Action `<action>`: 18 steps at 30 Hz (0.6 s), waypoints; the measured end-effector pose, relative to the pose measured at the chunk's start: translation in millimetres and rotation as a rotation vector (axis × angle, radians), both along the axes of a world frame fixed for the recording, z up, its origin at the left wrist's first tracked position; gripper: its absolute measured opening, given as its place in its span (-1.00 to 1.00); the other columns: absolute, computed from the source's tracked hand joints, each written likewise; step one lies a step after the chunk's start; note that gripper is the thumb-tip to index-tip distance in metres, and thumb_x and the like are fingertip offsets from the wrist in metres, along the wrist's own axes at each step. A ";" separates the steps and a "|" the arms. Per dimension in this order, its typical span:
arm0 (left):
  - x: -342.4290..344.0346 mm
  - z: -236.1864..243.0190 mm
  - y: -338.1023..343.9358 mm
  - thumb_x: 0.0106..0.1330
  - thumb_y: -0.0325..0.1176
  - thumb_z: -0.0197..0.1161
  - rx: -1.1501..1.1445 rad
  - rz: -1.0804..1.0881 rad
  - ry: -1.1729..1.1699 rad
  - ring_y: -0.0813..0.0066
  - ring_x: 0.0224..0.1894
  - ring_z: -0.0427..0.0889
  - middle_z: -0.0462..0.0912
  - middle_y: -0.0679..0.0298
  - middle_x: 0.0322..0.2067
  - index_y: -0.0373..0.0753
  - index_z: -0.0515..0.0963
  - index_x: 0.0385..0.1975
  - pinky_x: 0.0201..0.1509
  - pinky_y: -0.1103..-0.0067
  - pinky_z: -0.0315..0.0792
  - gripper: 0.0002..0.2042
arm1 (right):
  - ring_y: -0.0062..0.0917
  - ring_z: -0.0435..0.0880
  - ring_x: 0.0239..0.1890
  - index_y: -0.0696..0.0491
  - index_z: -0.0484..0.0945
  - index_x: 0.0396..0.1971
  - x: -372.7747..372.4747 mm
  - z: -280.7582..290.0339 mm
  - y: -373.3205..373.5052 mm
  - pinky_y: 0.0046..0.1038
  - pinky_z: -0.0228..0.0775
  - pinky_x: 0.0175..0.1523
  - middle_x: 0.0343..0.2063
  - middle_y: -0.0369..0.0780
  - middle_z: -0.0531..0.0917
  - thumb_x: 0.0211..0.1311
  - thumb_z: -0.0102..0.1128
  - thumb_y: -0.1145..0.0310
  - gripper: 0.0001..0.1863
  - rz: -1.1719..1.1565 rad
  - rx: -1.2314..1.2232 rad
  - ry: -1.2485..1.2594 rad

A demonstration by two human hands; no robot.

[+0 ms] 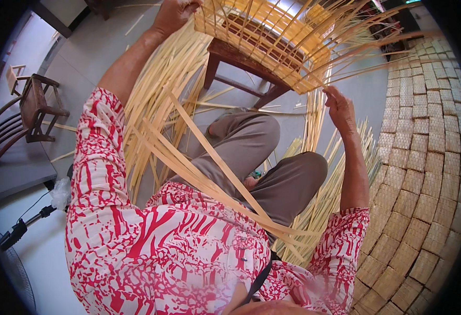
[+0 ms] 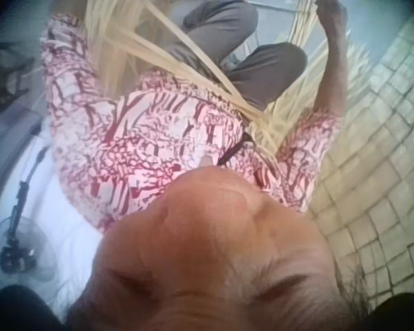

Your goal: The person weaves thin bamboo strips into a basket frame using both hands. They interlace the strips through the existing structure, periodically rotating the basket to continue the pattern.

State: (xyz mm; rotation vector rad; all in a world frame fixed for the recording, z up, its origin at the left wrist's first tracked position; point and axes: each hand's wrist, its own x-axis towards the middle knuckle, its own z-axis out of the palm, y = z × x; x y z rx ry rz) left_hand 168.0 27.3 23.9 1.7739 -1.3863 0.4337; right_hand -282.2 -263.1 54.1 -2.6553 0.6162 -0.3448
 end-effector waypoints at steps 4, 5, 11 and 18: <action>-10.4 9.4 -6.6 0.23 -0.43 0.21 0.200 -0.021 -0.172 -0.06 -0.37 0.67 0.66 0.00 -0.44 -0.30 0.61 -0.37 -0.29 0.23 0.53 -0.90 | -0.09 0.72 -0.33 -0.07 0.61 -0.13 -9.8 -9.9 -8.5 -0.19 0.51 -0.27 -0.41 -0.09 0.70 0.39 0.06 0.42 -0.83 -0.073 -0.063 -0.017; -8.9 3.6 -12.6 0.21 -0.43 0.19 0.270 -0.039 -0.193 -0.11 -0.34 0.66 0.65 -0.02 -0.43 -0.29 0.61 -0.36 -0.27 0.20 0.53 -0.90 | -0.08 0.72 -0.31 -0.08 0.61 -0.13 -16.4 -23.0 -10.3 -0.18 0.51 -0.26 -0.40 -0.08 0.70 0.39 0.06 0.42 -0.82 -0.098 -0.106 -0.027; 0.7 -23.4 -21.7 0.23 -0.44 0.15 0.171 -0.067 -0.179 -0.09 -0.21 0.65 0.60 -0.04 -0.35 -0.23 0.57 -0.31 -0.16 0.19 0.53 -0.90 | 0.00 0.70 -0.23 -0.12 0.62 -0.13 -5.8 -52.4 -17.3 -0.14 0.51 -0.25 -0.33 -0.06 0.71 0.35 0.06 0.43 -0.80 -0.156 -0.053 -0.033; -40.2 -44.5 -18.5 0.37 -0.36 0.20 -0.201 0.151 0.208 0.05 -0.32 0.65 0.66 0.02 -0.29 -0.21 0.57 -0.09 -0.26 0.27 0.54 -0.82 | -0.37 0.70 -0.43 -0.06 0.65 -0.02 -8.5 -50.0 -14.2 -0.31 0.50 -0.25 -0.50 -0.15 0.68 0.36 0.15 0.40 -0.75 -0.106 -0.320 -0.066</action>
